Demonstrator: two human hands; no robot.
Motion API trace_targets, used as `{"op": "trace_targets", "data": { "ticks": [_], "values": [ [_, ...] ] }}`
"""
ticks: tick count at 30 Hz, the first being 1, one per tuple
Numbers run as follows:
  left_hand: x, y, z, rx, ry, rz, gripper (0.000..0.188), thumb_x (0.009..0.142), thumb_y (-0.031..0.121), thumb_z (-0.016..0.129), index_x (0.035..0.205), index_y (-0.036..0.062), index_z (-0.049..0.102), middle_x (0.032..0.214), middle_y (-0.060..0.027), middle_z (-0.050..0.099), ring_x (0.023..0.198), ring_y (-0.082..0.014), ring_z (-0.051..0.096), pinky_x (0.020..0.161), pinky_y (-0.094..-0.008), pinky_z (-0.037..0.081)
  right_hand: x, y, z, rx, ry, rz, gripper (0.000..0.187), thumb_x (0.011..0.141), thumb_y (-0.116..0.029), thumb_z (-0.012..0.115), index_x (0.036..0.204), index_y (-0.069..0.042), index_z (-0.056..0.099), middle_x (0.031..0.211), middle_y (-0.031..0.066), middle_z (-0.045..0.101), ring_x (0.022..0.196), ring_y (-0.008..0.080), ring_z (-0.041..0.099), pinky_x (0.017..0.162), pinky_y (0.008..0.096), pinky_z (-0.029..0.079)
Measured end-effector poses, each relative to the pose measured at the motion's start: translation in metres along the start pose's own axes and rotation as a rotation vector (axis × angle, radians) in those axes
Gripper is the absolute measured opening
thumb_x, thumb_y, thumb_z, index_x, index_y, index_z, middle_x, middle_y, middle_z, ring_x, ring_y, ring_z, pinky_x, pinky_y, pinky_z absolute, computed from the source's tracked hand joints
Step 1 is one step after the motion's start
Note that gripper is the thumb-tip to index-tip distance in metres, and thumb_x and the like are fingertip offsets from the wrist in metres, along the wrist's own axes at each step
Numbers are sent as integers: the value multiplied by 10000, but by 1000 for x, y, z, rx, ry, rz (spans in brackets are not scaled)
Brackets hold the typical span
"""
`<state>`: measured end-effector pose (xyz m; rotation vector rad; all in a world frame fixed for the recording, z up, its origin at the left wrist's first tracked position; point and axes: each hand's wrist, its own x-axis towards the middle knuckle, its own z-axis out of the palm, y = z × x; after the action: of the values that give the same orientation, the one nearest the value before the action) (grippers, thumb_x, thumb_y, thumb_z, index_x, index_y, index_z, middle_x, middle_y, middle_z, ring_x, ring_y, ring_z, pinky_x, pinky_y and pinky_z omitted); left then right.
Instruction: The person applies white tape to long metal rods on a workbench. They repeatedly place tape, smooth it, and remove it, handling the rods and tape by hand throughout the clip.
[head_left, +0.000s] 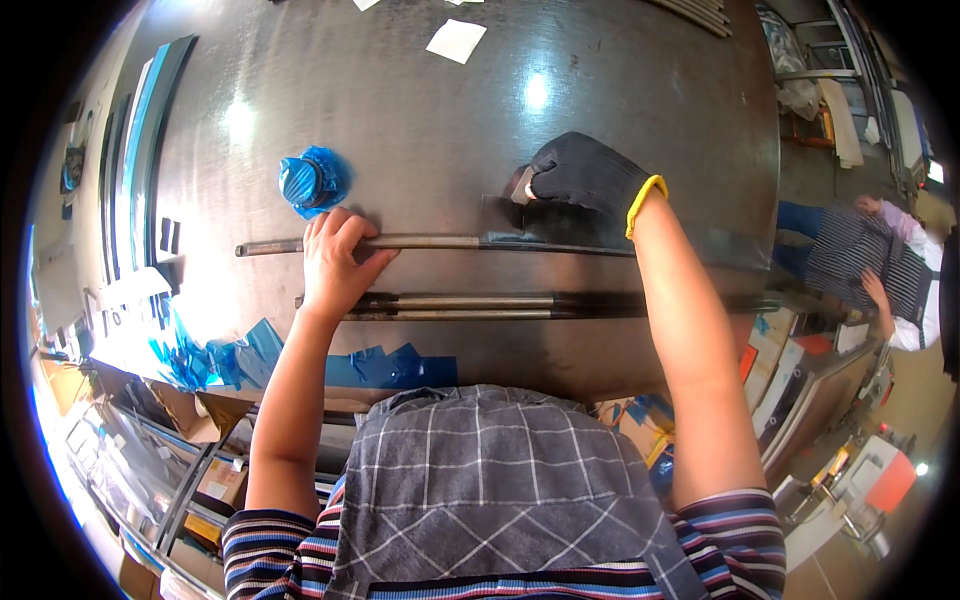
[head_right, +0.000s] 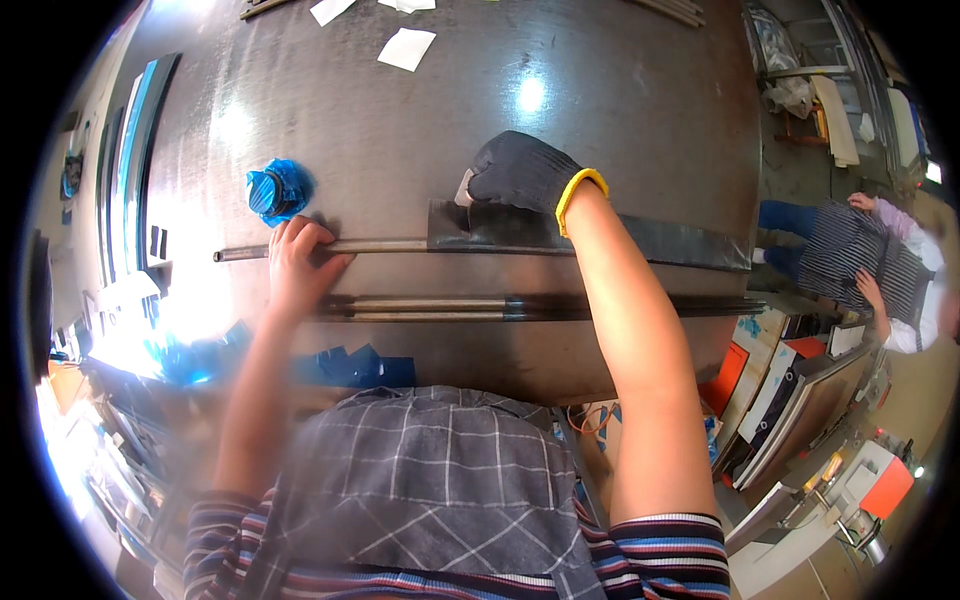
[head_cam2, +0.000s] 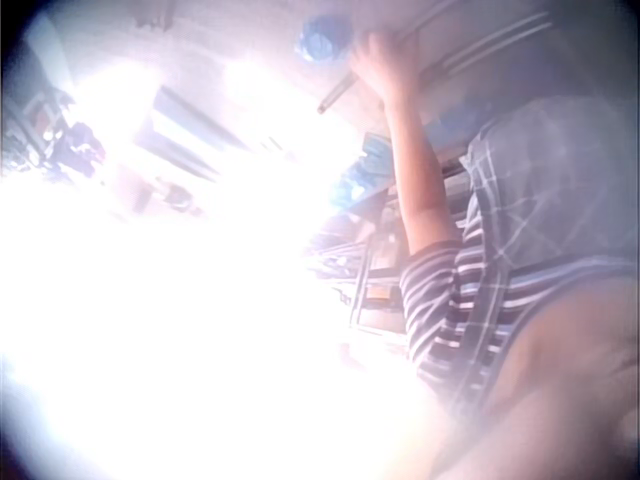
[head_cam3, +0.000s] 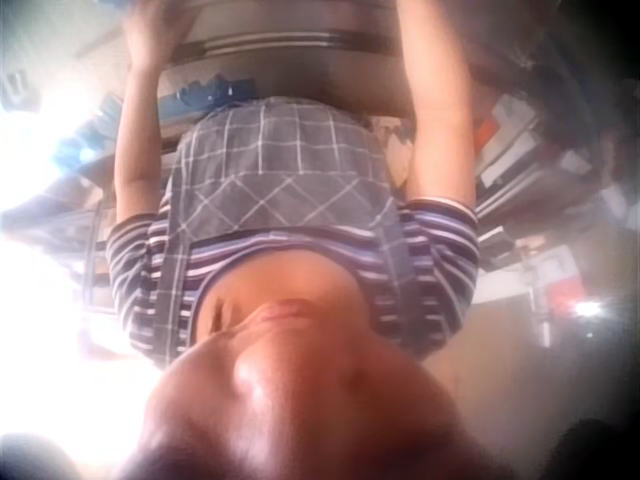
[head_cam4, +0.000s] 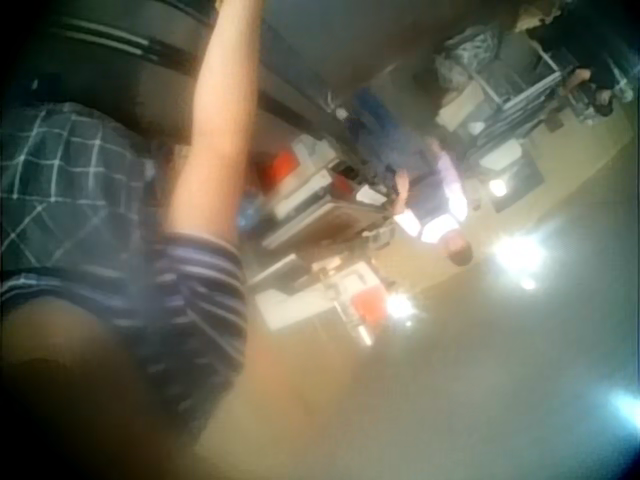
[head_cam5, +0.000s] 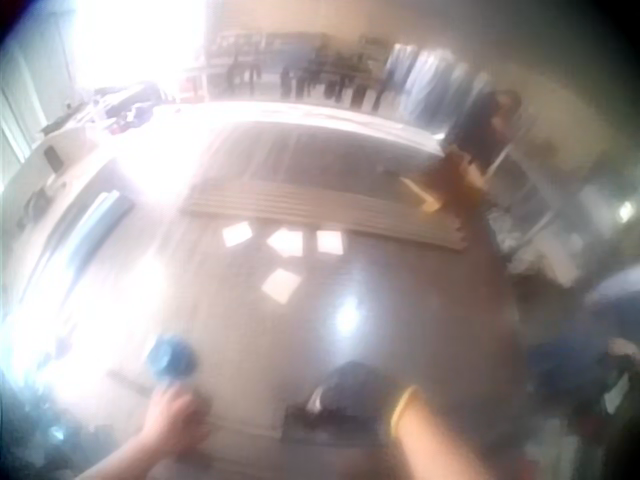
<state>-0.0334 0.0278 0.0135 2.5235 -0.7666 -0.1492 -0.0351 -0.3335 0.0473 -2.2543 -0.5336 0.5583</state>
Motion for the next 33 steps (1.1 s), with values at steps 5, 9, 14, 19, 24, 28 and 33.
{"op": "trace_targets", "data": {
  "ticks": [5,9,14,19,24,28,33],
  "values": [
    [0,0,0,-9,5,3,317,668,183,857,852,104,612,893,-58,566,927,-298,547,853,-417,427,1,-5,0,0,-16,117,242,795,-215,637,855,-12,755,823,167,716,719,264,663,696,346,517],
    [1,0,0,-14,4,5,321,664,182,859,852,102,612,893,-55,568,925,-298,547,850,-416,428,-3,-10,-4,41,-5,338,256,805,-228,623,869,-26,766,800,168,712,695,252,647,688,335,508],
    [0,-1,0,-13,7,2,313,665,182,860,849,96,622,896,-54,576,925,-299,551,850,-419,430,-19,-21,-6,20,121,385,270,835,-229,590,886,-33,770,810,154,713,689,241,634,690,329,492],
    [0,-6,2,-27,45,72,301,661,185,861,836,93,635,888,-55,582,912,-299,561,835,-426,440,-22,-23,16,187,244,570,261,763,-325,632,764,-86,737,734,169,664,703,326,645,690,383,500],
    [1,-6,3,-32,70,111,304,654,184,862,828,89,633,873,-59,582,890,-301,567,815,-426,447,-12,-20,13,118,310,638,253,794,-308,624,806,-84,741,797,170,689,742,363,644,724,410,516],
    [1,-6,3,-34,77,118,304,652,182,862,826,88,632,870,-60,584,884,-304,567,813,-428,448,-16,-20,36,-98,704,650,282,845,-244,615,1062,-78,685,1023,155,707,901,370,645,824,445,526],
    [-2,-8,3,-35,80,114,294,661,185,857,828,88,635,885,-61,587,898,-303,568,819,-432,447,-29,-38,77,-518,981,472,517,847,-276,670,1283,-38,529,1355,192,536,1265,409,496,1029,523,416]
  ]
}}
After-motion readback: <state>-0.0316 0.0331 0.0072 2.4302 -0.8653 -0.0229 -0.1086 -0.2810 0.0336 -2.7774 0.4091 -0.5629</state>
